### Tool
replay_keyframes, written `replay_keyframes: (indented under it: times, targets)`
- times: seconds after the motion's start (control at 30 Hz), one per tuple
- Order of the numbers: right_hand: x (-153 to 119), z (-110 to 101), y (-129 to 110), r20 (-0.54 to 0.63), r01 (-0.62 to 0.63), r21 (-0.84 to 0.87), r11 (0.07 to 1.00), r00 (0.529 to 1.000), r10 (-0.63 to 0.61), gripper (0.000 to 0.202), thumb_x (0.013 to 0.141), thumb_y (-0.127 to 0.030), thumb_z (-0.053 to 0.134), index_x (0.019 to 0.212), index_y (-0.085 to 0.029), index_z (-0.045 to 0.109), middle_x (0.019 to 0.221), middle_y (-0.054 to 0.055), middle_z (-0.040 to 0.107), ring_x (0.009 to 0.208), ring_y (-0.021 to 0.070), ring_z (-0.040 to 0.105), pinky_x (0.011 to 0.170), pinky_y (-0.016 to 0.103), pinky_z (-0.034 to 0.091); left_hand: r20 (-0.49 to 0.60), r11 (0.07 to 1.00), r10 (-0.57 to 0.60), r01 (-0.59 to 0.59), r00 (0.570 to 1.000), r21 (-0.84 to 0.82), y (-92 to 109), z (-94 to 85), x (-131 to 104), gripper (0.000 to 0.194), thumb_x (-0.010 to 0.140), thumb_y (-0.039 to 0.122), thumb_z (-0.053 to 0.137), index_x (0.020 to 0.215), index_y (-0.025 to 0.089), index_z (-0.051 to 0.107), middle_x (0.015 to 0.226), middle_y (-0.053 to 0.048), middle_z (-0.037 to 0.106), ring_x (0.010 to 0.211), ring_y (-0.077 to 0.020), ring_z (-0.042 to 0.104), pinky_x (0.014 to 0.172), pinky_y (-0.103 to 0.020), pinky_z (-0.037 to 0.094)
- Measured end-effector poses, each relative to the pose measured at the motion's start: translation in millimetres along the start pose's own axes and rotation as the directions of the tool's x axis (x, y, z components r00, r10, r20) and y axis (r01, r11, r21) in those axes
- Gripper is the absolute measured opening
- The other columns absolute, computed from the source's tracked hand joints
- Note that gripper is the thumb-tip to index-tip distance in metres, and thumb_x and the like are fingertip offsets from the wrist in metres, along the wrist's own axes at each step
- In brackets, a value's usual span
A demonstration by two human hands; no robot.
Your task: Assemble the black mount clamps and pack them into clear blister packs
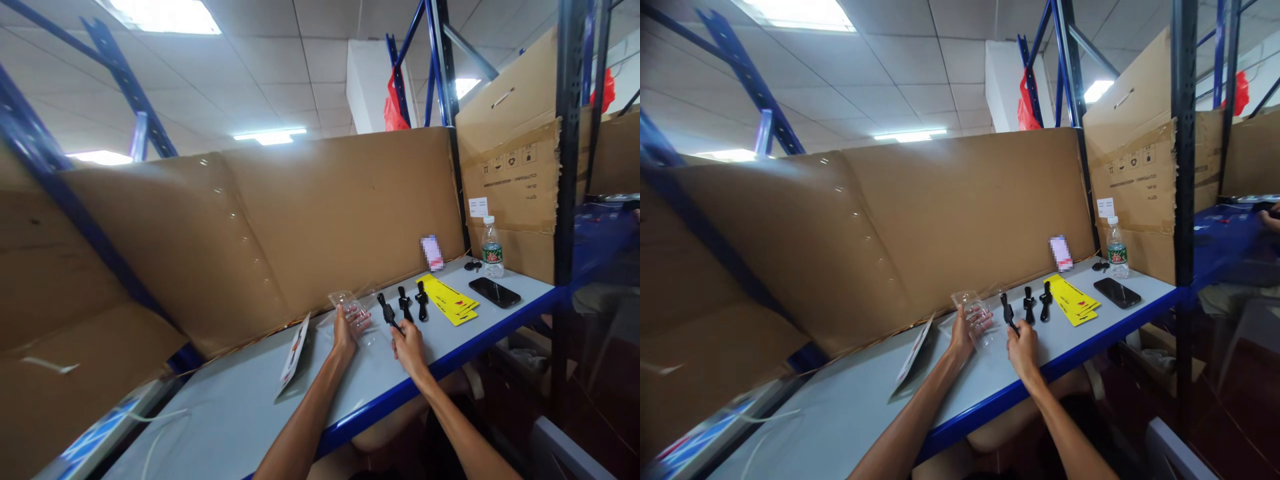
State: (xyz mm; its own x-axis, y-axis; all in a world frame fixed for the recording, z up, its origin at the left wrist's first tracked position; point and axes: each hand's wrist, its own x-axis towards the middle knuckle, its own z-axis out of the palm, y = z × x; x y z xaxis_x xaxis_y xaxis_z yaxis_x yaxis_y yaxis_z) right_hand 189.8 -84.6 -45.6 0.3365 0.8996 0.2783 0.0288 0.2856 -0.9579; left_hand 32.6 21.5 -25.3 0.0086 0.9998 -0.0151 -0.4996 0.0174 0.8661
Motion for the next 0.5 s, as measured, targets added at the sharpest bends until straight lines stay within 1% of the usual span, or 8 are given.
replay_keyframes:
  times: [0.07,0.1,0.13,0.23,0.3,0.37,0.43,0.5]
  targets:
    - [-2.4,-9.3,-15.5,-0.083,0.136,-0.090,0.987,0.986,-0.143,0.027,0.084,-0.047,0.053,0.071,-0.024,0.048,0.055,0.000,0.054,0.049,0.0162,0.052,0.047,0.025,0.037,0.028,0.998,-0.053,0.054,0.998,-0.013,0.9,-0.6,0.4,0.043,0.100,0.054,0.037,0.094,0.017,0.059,0.085,-0.011,0.071,0.079,-0.0244,0.073,0.070,-0.036,0.059]
    - [-1.9,-15.3,-24.8,-0.104,0.192,-0.109,0.975,0.974,-0.203,0.026,0.086,-0.046,0.052,0.071,-0.024,0.050,0.055,0.000,0.055,0.051,0.0165,0.054,0.048,0.026,0.038,0.043,0.996,-0.082,0.083,0.996,-0.023,1.4,-0.5,0.6,0.043,0.099,0.054,0.038,0.094,0.017,0.060,0.086,-0.013,0.071,0.080,-0.0250,0.073,0.071,-0.037,0.060]
    - [0.0,-21.9,-34.8,-0.105,0.223,-0.103,0.969,0.967,-0.234,0.027,0.087,-0.046,0.051,0.073,-0.024,0.052,0.055,0.000,0.055,0.049,0.0162,0.054,0.047,0.025,0.038,0.053,0.993,-0.108,0.110,0.993,-0.034,2.0,-0.4,0.7,0.044,0.099,0.054,0.039,0.094,0.016,0.060,0.086,-0.013,0.071,0.079,-0.0251,0.073,0.072,-0.038,0.060]
    - [15.5,-42.2,-64.4,-0.116,0.226,0.033,0.974,0.968,-0.221,0.034,0.088,-0.053,0.054,0.074,-0.022,0.052,0.051,-0.003,0.053,0.040,0.0129,0.049,0.041,0.024,0.036,0.073,0.982,-0.178,0.182,0.981,-0.051,4.9,1.8,-0.3,0.044,0.099,0.052,0.037,0.097,0.016,0.062,0.082,-0.012,0.070,0.074,-0.0230,0.071,0.072,-0.038,0.060]
    - [31.9,-51.8,-79.3,-0.145,0.183,0.116,0.976,0.975,-0.166,0.041,0.084,-0.059,0.057,0.069,-0.022,0.048,0.049,-0.004,0.050,0.037,0.0109,0.046,0.037,0.022,0.033,0.155,0.973,-0.220,0.228,0.963,-0.034,7.4,5.6,-3.6,0.046,0.099,0.055,0.037,0.099,0.016,0.062,0.082,-0.012,0.070,0.073,-0.0233,0.071,0.071,-0.038,0.059]
    - [48.4,-54.4,-86.6,-0.078,0.127,0.172,0.977,0.990,-0.115,0.043,0.080,-0.061,0.061,0.069,-0.022,0.046,0.046,-0.006,0.047,0.035,0.0090,0.042,0.035,0.021,0.030,0.301,0.962,-0.263,0.271,0.917,0.015,9.5,12.1,-9.9,0.048,0.096,0.059,0.040,0.102,0.016,0.062,0.084,-0.013,0.070,0.077,-0.0263,0.072,0.071,-0.040,0.059]
    - [61.1,-49.1,-85.3,0.027,0.048,0.185,0.981,0.998,-0.053,0.042,0.078,-0.060,0.064,0.070,-0.021,0.048,0.044,-0.008,0.044,0.034,0.0078,0.039,0.034,0.020,0.027,0.429,0.945,-0.320,0.316,0.845,0.084,9.9,20.5,-18.5,0.050,0.094,0.062,0.044,0.104,0.016,0.062,0.087,-0.013,0.070,0.082,-0.0301,0.073,0.073,-0.043,0.059]
    - [68.4,-37.6,-77.2,0.093,-0.029,0.158,0.987,0.996,0.015,0.038,0.080,-0.055,0.064,0.070,-0.021,0.048,0.042,-0.009,0.042,0.033,0.0070,0.037,0.034,0.020,0.025,0.483,0.925,-0.377,0.350,0.791,0.149,8.2,28.8,-27.4,0.049,0.093,0.062,0.048,0.108,0.017,0.062,0.090,-0.013,0.071,0.083,-0.0324,0.073,0.074,-0.045,0.059]
